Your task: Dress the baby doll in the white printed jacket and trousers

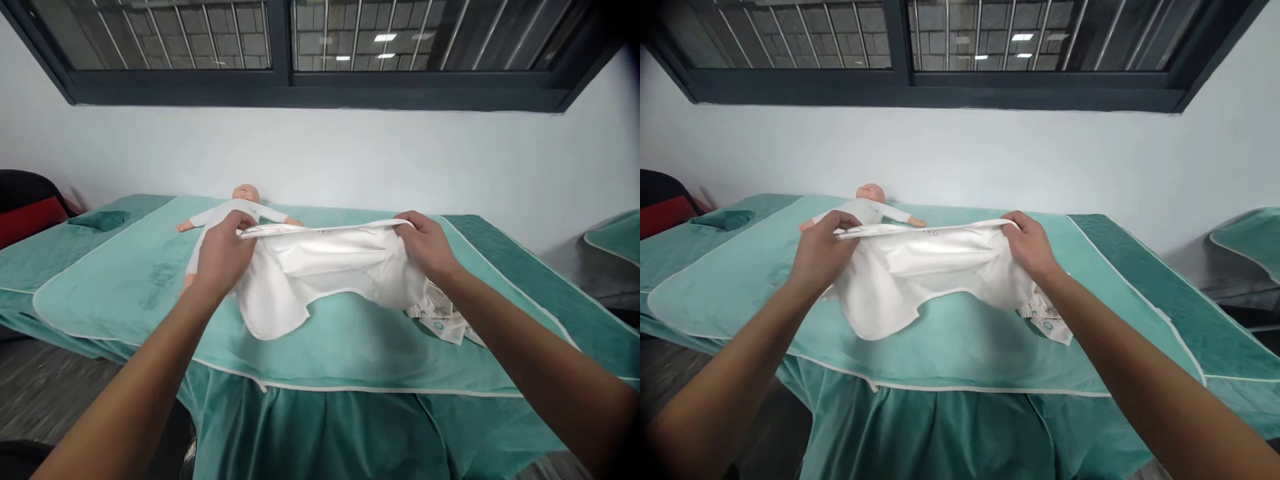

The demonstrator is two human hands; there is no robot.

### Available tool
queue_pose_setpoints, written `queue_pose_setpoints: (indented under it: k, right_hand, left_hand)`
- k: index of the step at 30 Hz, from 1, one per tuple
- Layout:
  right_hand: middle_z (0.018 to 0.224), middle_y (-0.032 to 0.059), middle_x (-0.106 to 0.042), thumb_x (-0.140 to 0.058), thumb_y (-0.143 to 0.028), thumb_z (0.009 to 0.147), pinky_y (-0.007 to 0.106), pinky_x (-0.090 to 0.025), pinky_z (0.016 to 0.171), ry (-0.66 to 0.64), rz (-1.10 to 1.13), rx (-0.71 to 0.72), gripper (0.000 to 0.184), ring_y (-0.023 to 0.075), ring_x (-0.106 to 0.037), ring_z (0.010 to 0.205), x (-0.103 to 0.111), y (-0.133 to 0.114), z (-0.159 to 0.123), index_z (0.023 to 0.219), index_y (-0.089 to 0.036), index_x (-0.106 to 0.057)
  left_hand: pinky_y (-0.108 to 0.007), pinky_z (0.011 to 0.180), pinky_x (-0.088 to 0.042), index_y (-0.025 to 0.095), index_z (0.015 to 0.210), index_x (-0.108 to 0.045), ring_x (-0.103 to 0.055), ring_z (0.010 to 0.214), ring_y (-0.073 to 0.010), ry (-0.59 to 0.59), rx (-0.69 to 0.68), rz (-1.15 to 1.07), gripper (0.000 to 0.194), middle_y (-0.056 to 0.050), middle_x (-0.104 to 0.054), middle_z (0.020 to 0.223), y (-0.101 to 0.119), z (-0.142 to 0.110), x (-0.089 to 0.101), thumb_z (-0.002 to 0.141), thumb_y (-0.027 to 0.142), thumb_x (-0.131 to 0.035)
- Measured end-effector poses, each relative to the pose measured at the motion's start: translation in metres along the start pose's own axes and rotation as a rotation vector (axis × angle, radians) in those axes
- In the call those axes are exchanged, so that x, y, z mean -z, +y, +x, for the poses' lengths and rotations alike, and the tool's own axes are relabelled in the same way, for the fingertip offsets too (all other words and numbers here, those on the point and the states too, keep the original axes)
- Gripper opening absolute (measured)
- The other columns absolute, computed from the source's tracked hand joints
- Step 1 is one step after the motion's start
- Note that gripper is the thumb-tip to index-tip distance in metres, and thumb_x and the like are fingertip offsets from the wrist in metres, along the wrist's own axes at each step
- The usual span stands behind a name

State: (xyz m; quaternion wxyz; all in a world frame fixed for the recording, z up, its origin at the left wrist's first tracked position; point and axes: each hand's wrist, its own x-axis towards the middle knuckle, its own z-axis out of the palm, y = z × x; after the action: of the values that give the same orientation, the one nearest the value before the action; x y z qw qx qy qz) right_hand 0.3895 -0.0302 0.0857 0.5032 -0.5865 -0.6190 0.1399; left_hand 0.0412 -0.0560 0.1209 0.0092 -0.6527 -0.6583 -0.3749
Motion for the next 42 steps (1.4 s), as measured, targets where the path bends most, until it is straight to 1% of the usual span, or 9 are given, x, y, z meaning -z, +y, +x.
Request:
queue_pose_setpoints:
  k: [6, 11, 16, 21, 26, 29, 34, 38, 42]
  right_hand:
    - [0.087, 0.0023, -0.071, -0.057, -0.034, 0.079, 0.030, -0.044, 0.073, -0.128, -0.016, -0.161, 0.021, 0.0200, -0.060, 0.079, -0.013, 0.037, 0.017, 0.086, -0.021, -0.072]
    - [0.093, 0.0058, -0.071, -0.053, -0.031, 0.081, 0.035, -0.046, 0.077, -0.111, -0.193, -0.229, 0.024, 0.0240, -0.062, 0.084, -0.054, 0.066, 0.057, 0.093, -0.020, -0.071]
    - [0.122, 0.0182, -0.062, -0.044, -0.018, 0.086, 0.049, -0.046, 0.097, -0.046, -0.473, 0.128, 0.038, 0.0321, -0.057, 0.112, -0.113, 0.086, 0.047, 0.118, -0.014, -0.064]
    - [0.139, 0.0137, -0.056, -0.036, -0.009, 0.092, 0.046, -0.043, 0.107, -0.187, -0.456, 0.427, 0.042, 0.0275, -0.047, 0.133, -0.163, 0.071, 0.018, 0.123, -0.019, -0.062]
    - [0.120, 0.0119, -0.070, -0.035, -0.017, 0.098, 0.041, -0.045, 0.100, -0.361, -0.583, 0.092, 0.036, 0.0263, -0.061, 0.115, -0.189, 0.075, 0.030, 0.118, -0.017, -0.065]
    - [0.132, 0.0147, -0.064, -0.032, -0.020, 0.100, 0.048, -0.035, 0.110, -0.320, -0.673, 0.097, 0.039, 0.0300, -0.051, 0.132, -0.194, 0.085, 0.033, 0.121, -0.015, -0.064]
    - [0.138, 0.0124, -0.062, -0.035, -0.021, 0.099, 0.042, -0.037, 0.108, -0.273, -0.646, 0.128, 0.038, 0.0283, -0.052, 0.130, -0.185, 0.086, 0.026, 0.124, -0.017, -0.063]
    - [0.116, 0.0140, -0.071, -0.034, -0.030, 0.101, 0.042, -0.047, 0.091, -0.274, -0.704, -0.049, 0.036, 0.0300, -0.062, 0.111, -0.177, 0.080, 0.028, 0.109, -0.019, -0.067]
    - [0.149, 0.0216, -0.049, -0.037, -0.032, 0.100, 0.046, -0.043, 0.102, -0.267, -0.737, -0.023, 0.044, 0.0340, -0.043, 0.139, -0.180, 0.082, 0.029, 0.135, -0.013, -0.055]
  left_hand:
    - [-0.031, 0.068, -0.047, 0.023, 0.094, -0.068, -0.062, 0.077, -0.0221, -0.191, 0.223, -0.122, 0.027, -0.002, -0.072, 0.090, -0.029, 0.026, -0.028, 0.078, 0.043, -0.062]
    - [-0.035, 0.079, -0.048, 0.022, 0.094, -0.068, -0.065, 0.093, -0.0281, -0.188, 0.178, 0.020, 0.027, -0.006, -0.073, 0.095, -0.050, 0.074, -0.094, 0.080, 0.044, -0.063]
    - [-0.041, 0.092, -0.048, 0.018, 0.118, -0.064, -0.057, 0.116, -0.0316, -0.098, -0.066, 0.241, 0.033, -0.014, -0.065, 0.122, -0.053, 0.065, -0.167, 0.088, 0.017, -0.050]
    - [-0.038, 0.094, -0.050, 0.015, 0.119, -0.064, -0.061, 0.111, -0.0261, -0.362, -0.300, 0.241, 0.044, -0.013, -0.066, 0.121, -0.038, 0.037, -0.207, 0.087, 0.001, -0.037]
    - [-0.046, 0.109, -0.043, 0.003, 0.128, -0.059, -0.051, 0.135, -0.0336, -0.381, -0.240, 0.373, 0.045, -0.024, -0.055, 0.143, -0.034, 0.046, -0.221, 0.091, 0.003, -0.034]
    - [-0.048, 0.119, -0.033, 0.001, 0.137, -0.053, -0.035, 0.148, -0.0341, -0.373, -0.254, 0.372, 0.050, -0.026, -0.043, 0.154, -0.029, 0.046, -0.222, 0.091, 0.003, -0.034]
    - [-0.036, 0.112, -0.044, 0.013, 0.122, -0.065, -0.056, 0.131, -0.0225, -0.436, -0.312, 0.149, 0.044, -0.012, -0.064, 0.137, -0.017, 0.035, -0.229, 0.093, 0.006, -0.034]
    - [-0.047, 0.114, -0.039, 0.010, 0.121, -0.065, -0.053, 0.132, -0.0291, -0.433, -0.196, 0.265, 0.039, -0.018, -0.063, 0.135, -0.017, 0.043, -0.237, 0.097, 0.015, -0.033]
    - [-0.051, 0.109, -0.042, 0.008, 0.140, -0.051, -0.051, 0.131, -0.0337, -0.315, -0.130, 0.313, 0.047, -0.020, -0.059, 0.138, -0.020, 0.051, -0.241, 0.100, 0.021, -0.031]
